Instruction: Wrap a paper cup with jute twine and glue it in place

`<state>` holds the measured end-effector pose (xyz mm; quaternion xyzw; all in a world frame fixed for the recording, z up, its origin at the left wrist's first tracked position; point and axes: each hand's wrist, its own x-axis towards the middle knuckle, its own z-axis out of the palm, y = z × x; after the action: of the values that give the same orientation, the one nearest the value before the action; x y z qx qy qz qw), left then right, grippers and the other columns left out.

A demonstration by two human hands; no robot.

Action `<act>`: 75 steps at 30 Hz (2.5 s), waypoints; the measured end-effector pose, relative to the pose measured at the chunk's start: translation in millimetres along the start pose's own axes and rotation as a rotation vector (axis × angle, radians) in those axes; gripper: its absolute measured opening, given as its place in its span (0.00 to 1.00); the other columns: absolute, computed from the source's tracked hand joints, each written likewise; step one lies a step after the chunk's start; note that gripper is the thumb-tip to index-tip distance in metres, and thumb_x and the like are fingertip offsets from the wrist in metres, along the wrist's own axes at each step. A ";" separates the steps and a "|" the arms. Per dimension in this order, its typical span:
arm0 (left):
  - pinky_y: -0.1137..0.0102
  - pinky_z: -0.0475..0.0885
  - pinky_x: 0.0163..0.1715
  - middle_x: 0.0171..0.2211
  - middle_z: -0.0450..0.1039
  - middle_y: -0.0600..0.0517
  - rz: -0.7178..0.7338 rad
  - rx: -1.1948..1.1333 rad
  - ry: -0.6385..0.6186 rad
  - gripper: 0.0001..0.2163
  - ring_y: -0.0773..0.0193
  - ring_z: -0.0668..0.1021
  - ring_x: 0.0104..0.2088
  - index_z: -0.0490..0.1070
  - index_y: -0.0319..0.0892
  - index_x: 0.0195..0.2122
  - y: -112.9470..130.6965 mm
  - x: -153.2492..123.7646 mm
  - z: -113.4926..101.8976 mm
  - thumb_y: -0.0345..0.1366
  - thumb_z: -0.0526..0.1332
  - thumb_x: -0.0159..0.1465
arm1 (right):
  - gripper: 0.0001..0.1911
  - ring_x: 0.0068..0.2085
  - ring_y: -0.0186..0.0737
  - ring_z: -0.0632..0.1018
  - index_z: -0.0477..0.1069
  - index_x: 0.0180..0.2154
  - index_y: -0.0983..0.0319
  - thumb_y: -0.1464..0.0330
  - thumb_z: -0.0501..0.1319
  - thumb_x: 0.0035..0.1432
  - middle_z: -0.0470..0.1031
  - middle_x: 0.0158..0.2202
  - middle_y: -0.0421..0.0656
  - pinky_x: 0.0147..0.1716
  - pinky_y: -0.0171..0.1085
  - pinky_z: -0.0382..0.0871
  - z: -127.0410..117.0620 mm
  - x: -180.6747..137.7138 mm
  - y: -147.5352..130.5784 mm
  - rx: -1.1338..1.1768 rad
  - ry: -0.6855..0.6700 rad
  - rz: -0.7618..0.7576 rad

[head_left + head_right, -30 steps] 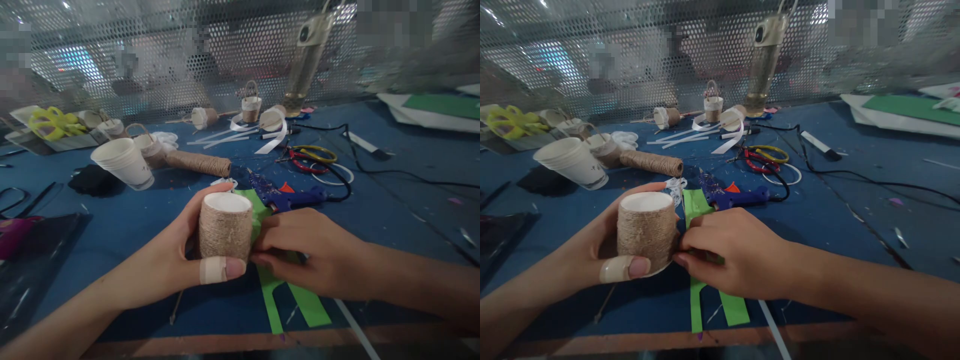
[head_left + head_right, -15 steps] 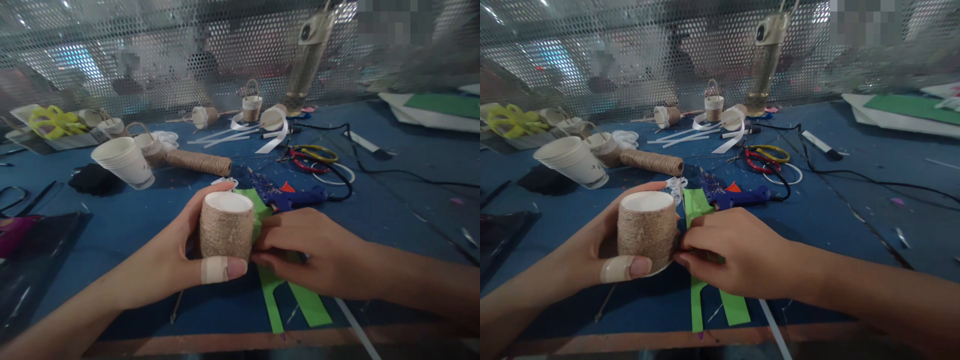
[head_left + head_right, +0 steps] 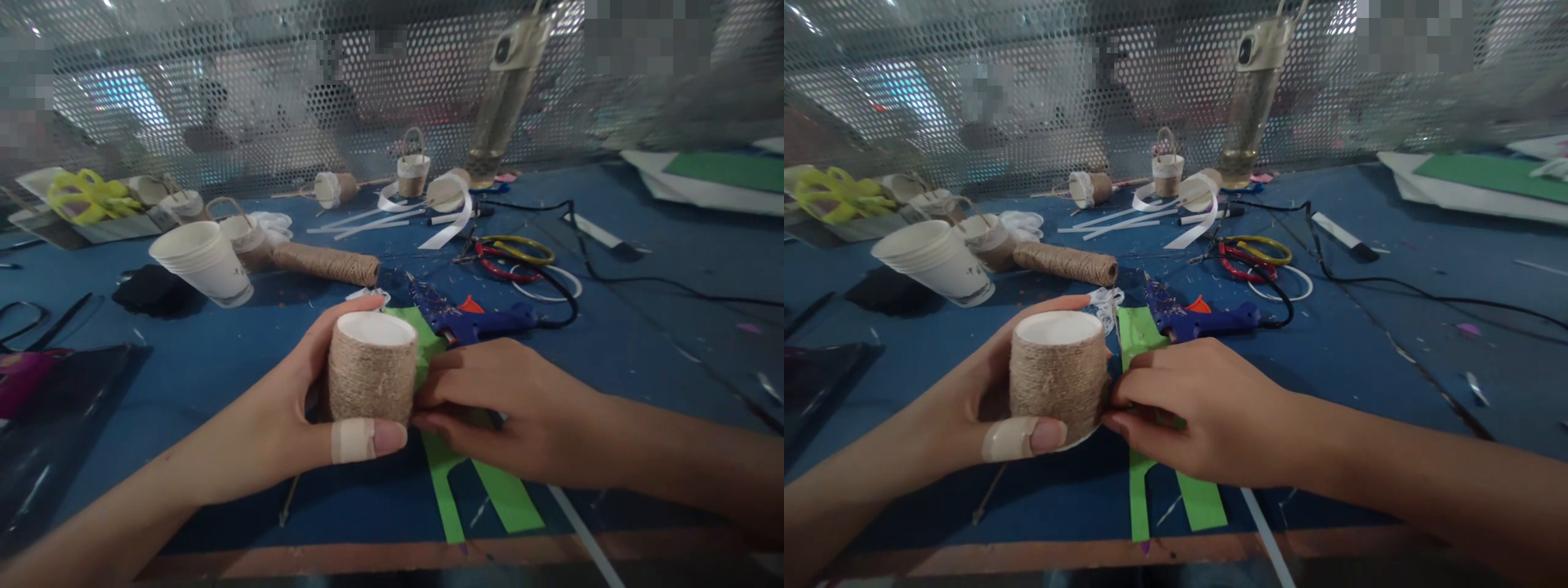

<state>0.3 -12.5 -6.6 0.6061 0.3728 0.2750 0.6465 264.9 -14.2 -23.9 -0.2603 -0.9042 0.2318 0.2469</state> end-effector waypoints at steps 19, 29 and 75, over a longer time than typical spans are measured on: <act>0.74 0.73 0.62 0.65 0.69 0.67 0.076 0.372 -0.105 0.46 0.60 0.74 0.65 0.57 0.81 0.69 2.7 -5.1 -1.5 0.32 0.78 0.61 | 0.13 0.34 0.38 0.80 0.81 0.41 0.61 0.66 0.59 0.76 0.84 0.36 0.40 0.33 0.38 0.66 3.5 -1.7 2.4 -0.097 -0.041 -0.107; 0.76 0.78 0.56 0.65 0.71 0.66 0.016 0.136 -0.117 0.43 0.58 0.77 0.65 0.63 0.81 0.67 2.3 -3.9 1.1 0.28 0.77 0.62 | 0.13 0.35 0.39 0.82 0.81 0.41 0.61 0.67 0.59 0.76 0.85 0.38 0.41 0.35 0.37 0.67 0.4 -1.2 1.6 -0.077 -0.107 -0.023; 0.61 0.80 0.59 0.63 0.78 0.52 -0.103 -0.086 0.124 0.43 0.47 0.82 0.61 0.63 0.60 0.71 13.0 -4.0 14.6 0.40 0.81 0.58 | 0.19 0.30 0.35 0.75 0.76 0.32 0.60 0.62 0.58 0.77 0.76 0.28 0.39 0.30 0.36 0.59 2.2 0.3 1.1 -0.067 0.010 0.007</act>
<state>11.1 -22.7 6.7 0.5397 0.4306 0.2940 0.6609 263.8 -13.8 -26.1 -0.2726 -0.9093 0.2010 0.2420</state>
